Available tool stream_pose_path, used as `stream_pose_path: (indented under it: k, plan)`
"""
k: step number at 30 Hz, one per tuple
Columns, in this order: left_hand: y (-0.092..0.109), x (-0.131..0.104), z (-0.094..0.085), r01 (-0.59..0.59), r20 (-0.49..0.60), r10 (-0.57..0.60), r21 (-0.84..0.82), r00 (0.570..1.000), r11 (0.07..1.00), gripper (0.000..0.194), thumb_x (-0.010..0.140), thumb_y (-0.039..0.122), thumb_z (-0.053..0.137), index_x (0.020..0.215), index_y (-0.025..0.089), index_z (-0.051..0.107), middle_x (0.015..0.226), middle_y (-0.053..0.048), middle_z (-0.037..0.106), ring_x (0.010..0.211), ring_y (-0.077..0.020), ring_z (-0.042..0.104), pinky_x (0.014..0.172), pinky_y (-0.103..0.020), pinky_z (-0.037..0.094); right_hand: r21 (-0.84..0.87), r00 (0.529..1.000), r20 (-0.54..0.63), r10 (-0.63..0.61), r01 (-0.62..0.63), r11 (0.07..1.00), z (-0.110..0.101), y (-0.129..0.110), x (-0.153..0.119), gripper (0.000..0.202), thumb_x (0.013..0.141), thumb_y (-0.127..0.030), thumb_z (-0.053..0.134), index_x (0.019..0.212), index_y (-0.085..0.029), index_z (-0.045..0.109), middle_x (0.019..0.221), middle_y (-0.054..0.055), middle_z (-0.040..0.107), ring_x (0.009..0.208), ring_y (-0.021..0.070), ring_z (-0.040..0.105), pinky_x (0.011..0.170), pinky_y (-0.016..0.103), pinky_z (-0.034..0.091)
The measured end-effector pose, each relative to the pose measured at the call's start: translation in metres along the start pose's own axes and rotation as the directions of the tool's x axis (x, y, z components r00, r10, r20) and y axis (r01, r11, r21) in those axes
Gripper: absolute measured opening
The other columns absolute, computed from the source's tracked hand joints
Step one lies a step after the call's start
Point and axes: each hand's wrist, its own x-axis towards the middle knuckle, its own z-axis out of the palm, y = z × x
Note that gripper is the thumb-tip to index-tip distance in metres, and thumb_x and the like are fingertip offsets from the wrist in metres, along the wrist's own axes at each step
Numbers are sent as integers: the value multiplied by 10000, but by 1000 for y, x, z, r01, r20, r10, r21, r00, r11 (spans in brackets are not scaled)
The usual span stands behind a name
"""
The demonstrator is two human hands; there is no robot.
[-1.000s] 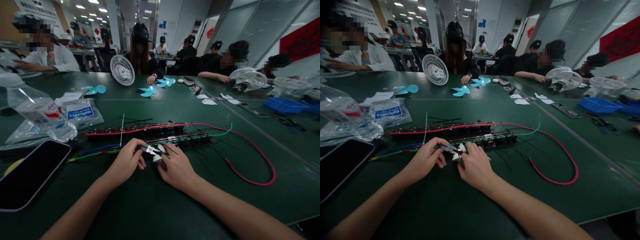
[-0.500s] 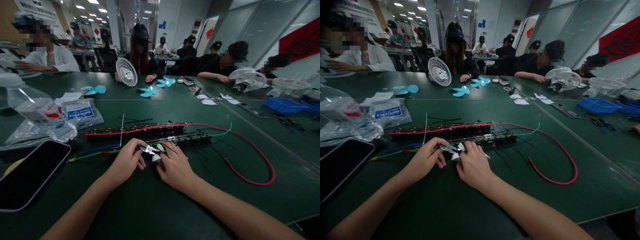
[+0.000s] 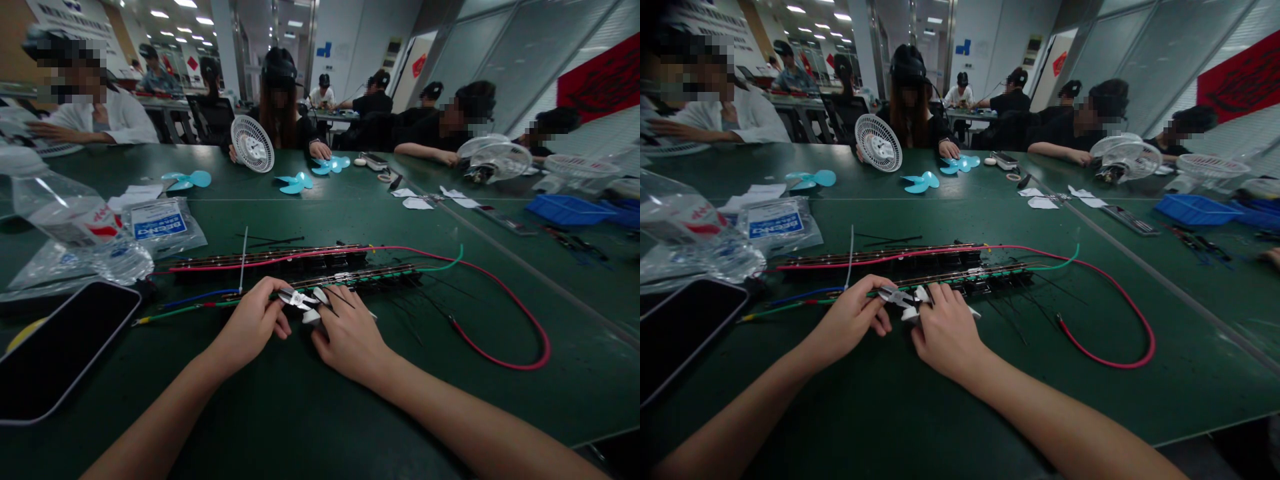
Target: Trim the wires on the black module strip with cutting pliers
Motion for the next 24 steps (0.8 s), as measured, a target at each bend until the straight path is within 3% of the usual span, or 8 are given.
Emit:
stream_pose_path:
  k: [9, 24]
  plan:
    - [1, -1, 1, -17, -2, 17, 2, 1000, 1000, 178, 932, 215, 399, 1069, 165, 501, 858, -23, 576, 571, -127, 660, 481, -246, 575, 27, 998, -63, -15, 17, 1000, 9, 4, 0, 161, 816, -263, 601, 791, -128, 684, 992, 150, 616, 963, 258, 548, 818, 396, 469]
    - [-1, 0, 0, -16, -1, 16, 9, 1000, 1000, 186, 926, 225, 416, 1071, 163, 514, 847, -34, 599, 567, -134, 660, 482, -249, 579, 9, 1000, -22, -11, 11, 1000, 7, 4, 0, 135, 801, -228, 611, 758, -127, 689, 971, 148, 631, 932, 251, 574, 802, 372, 497]
